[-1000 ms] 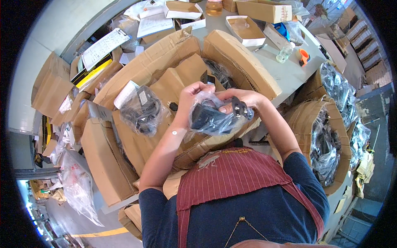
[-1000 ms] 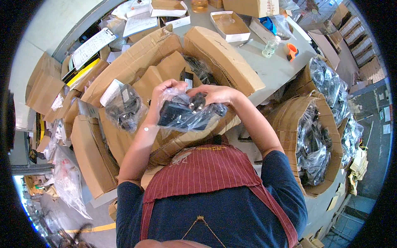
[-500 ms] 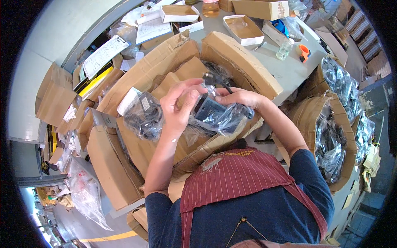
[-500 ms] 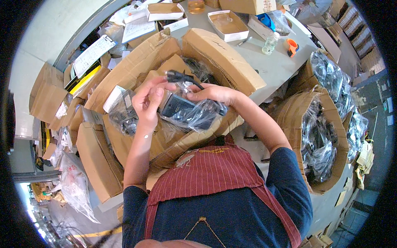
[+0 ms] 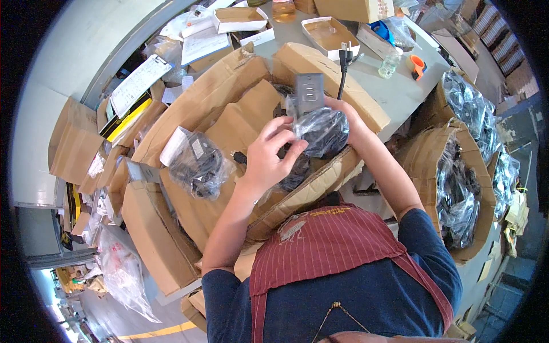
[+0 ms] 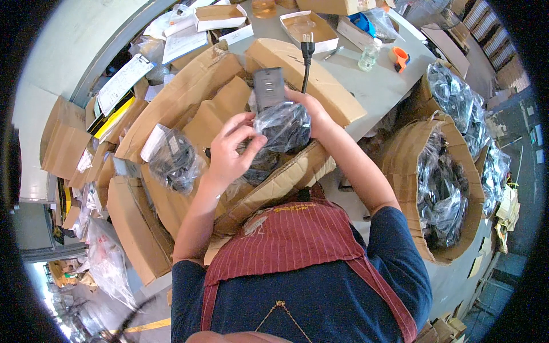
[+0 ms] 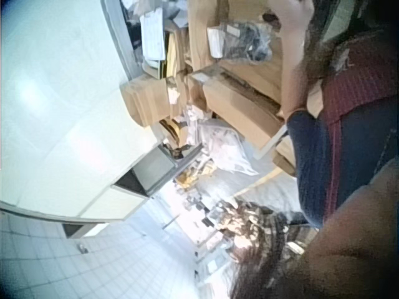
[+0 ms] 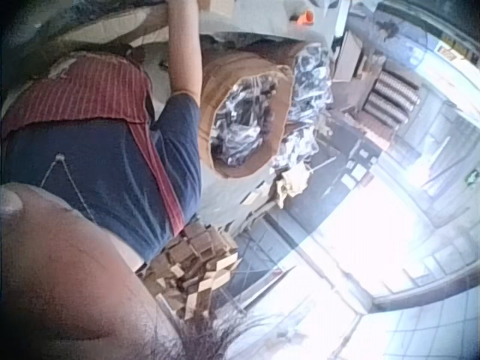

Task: The person picks up power strips and power cords from cardboard boxes and places them together into plastic bags.

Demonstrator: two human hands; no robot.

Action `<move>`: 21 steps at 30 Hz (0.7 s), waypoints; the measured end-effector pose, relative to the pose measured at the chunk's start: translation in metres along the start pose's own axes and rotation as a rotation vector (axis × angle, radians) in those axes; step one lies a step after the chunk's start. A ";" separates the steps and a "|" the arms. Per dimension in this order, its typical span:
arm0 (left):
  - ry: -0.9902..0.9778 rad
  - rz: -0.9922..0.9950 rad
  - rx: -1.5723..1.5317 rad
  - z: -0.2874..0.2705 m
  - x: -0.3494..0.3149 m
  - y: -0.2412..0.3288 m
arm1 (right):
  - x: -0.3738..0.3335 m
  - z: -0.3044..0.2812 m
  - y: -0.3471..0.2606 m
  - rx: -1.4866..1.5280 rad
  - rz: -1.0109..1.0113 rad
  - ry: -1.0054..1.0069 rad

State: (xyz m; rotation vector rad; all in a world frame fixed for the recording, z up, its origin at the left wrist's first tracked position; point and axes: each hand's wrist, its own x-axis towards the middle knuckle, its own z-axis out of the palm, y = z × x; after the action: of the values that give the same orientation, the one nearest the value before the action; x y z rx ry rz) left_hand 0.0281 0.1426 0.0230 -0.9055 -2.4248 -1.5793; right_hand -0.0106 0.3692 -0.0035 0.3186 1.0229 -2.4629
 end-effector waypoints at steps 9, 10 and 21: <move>-0.250 0.106 0.468 0.018 -0.014 -0.008 | 0.002 -0.006 0.008 -0.175 -0.107 0.027; -0.232 0.157 0.428 0.020 -0.016 -0.005 | 0.001 -0.002 0.011 -0.237 -0.165 0.033; -0.334 0.101 0.501 0.024 -0.024 -0.005 | -0.013 0.003 0.006 -0.352 -0.040 -0.114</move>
State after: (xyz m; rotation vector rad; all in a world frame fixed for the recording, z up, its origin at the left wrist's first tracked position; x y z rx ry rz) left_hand 0.0506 0.1522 -0.0017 -1.2283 -2.7417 -0.7673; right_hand 0.0036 0.3678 0.0003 0.0431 1.3930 -2.2480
